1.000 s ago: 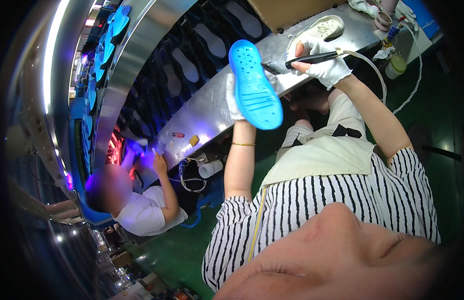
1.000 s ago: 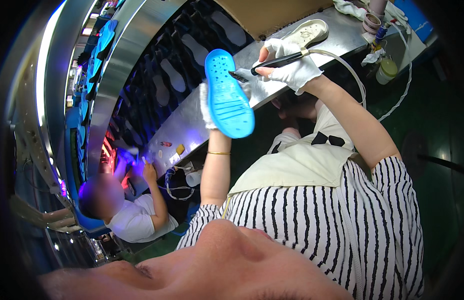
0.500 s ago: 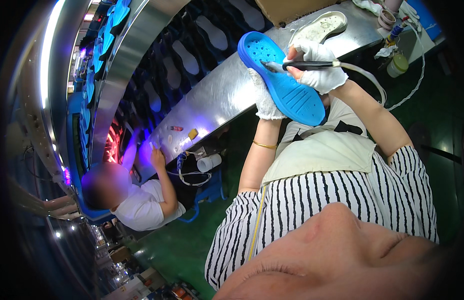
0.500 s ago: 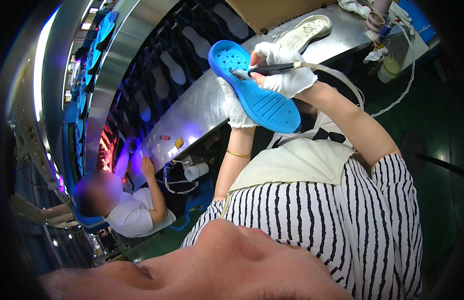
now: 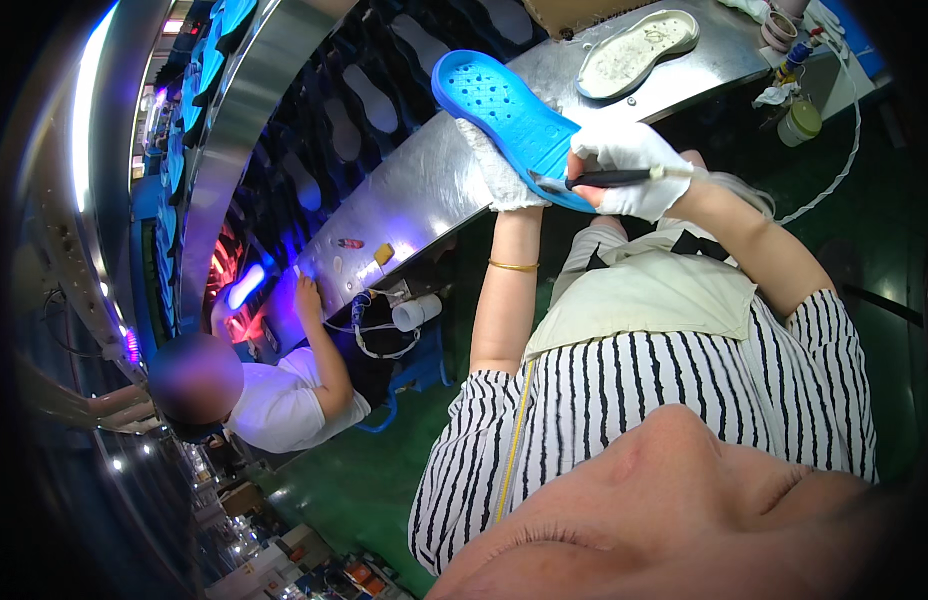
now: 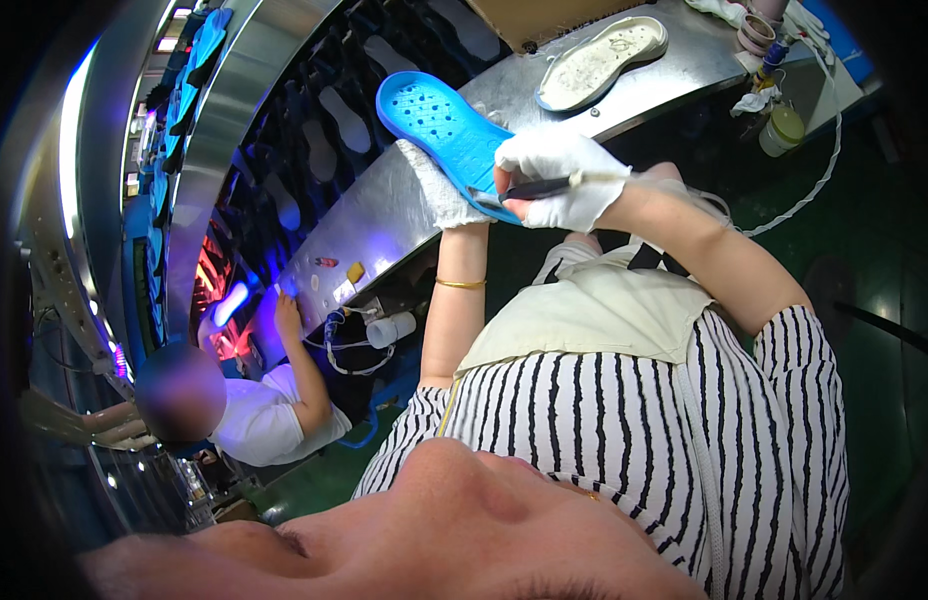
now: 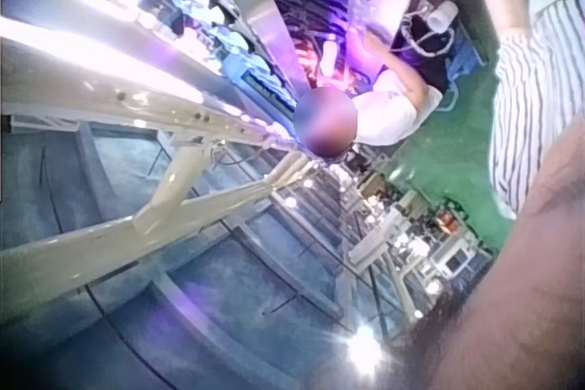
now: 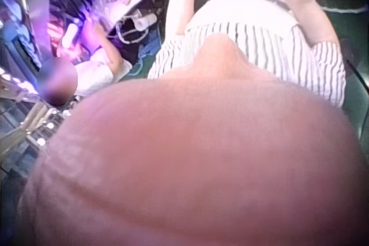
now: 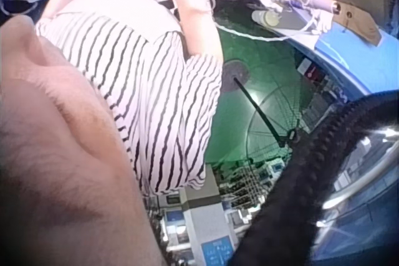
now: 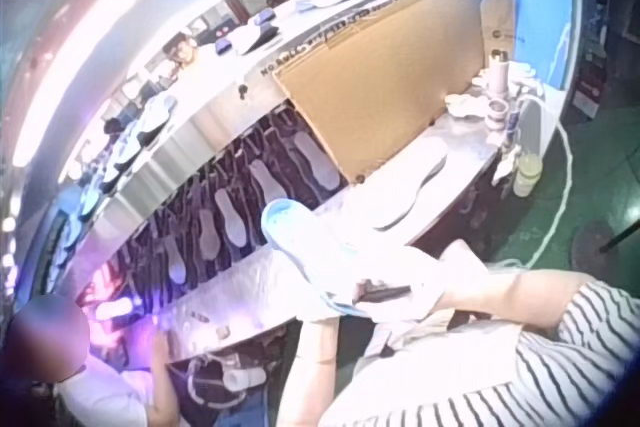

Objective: The person applies a liquid substance to blue shoe soles using a handheld brush, reaching for new soles from a conveyor belt and placing them back after treatment.

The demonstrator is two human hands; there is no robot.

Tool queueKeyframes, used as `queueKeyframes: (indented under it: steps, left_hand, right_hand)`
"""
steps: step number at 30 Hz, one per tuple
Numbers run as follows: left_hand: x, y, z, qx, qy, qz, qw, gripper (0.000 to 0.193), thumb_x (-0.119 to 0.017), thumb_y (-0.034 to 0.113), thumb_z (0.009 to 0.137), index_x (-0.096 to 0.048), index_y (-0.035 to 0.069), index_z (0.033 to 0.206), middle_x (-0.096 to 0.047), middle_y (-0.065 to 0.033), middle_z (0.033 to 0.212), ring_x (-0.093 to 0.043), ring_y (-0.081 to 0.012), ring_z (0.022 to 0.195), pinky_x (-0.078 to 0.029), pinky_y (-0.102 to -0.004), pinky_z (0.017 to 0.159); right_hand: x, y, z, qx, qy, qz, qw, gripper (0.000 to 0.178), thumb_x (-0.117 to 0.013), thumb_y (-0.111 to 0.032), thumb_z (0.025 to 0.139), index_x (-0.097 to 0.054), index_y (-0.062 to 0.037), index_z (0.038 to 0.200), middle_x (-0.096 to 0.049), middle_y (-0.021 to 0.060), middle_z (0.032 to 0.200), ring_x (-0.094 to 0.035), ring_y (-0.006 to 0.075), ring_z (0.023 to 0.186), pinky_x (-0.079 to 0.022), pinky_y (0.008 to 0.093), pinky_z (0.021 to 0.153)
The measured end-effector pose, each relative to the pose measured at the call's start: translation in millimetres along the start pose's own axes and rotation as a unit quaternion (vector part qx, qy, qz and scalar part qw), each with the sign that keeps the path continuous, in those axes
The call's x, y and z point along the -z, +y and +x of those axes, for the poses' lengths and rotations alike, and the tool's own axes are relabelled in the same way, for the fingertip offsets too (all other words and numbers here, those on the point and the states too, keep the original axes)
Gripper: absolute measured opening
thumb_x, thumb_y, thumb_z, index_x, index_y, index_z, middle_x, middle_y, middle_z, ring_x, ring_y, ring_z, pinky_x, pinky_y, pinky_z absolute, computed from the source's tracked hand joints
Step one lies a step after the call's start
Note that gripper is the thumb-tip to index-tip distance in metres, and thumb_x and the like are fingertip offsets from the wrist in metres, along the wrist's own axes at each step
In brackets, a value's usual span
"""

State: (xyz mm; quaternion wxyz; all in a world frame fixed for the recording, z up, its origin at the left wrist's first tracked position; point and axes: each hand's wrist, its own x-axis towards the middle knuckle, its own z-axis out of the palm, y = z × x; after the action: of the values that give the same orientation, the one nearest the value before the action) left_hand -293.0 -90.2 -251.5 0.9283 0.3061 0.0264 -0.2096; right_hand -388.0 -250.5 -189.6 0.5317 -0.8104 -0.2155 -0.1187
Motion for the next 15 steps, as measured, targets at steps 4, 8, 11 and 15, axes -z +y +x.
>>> queueKeyframes:
  steps: [4, 8, 11, 15]
  left_hand:
    - [-1.9, 10.2, -3.6, 0.014, -0.067, -0.073, 0.995, 0.071, -0.039, 0.069, 0.089, -0.047, 0.012, 0.132, -0.059, -0.0125, 0.120, -0.060, -0.0299, 0.103, -0.052, -0.0468, 0.090]
    - [-2.3, 20.1, 5.0, 0.039, -0.108, -0.052, 0.992, 0.070, -0.040, 0.069, 0.089, -0.049, 0.012, 0.129, -0.060, -0.0122, 0.118, -0.061, -0.0303, 0.100, -0.053, -0.0466, 0.088]
    - [-4.8, 22.2, 10.6, 0.014, -0.078, -0.045, 0.996, 0.074, -0.039, 0.071, 0.088, -0.049, 0.011, 0.130, -0.059, -0.0135, 0.121, -0.059, -0.0314, 0.105, -0.050, -0.0486, 0.092]
    - [-12.7, 9.8, -7.2, -0.031, -0.102, -0.036, 0.994, 0.075, -0.037, 0.069, 0.090, -0.040, 0.013, 0.140, -0.049, -0.0126, 0.135, -0.050, -0.0288, 0.119, -0.040, -0.0460, 0.104]
  right_hand:
    - [3.5, -2.5, 2.1, -0.119, 0.046, 0.068, 0.990, 0.018, -0.073, -0.007, 0.076, -0.061, -0.0058, 0.089, -0.062, 0.0076, 0.081, -0.061, 0.0201, 0.073, -0.050, 0.0295, 0.069]
    - [-0.7, -3.7, -1.9, 0.015, -0.017, -0.021, 1.000, 0.018, -0.074, -0.007, 0.076, -0.061, -0.0052, 0.089, -0.063, 0.0084, 0.082, -0.062, 0.0209, 0.075, -0.051, 0.0298, 0.070]
    - [4.3, 1.0, 0.1, -0.137, -0.052, 0.124, 0.981, 0.014, -0.071, -0.008, 0.080, -0.063, -0.0049, 0.091, -0.063, 0.0060, 0.080, -0.061, 0.0146, 0.075, -0.050, 0.0280, 0.068]
    - [24.8, 11.7, 13.7, -0.161, 0.036, 0.152, 0.975, 0.012, -0.069, -0.012, 0.085, -0.064, -0.0037, 0.092, -0.063, 0.0035, 0.080, -0.059, 0.0102, 0.074, -0.049, 0.0258, 0.068]
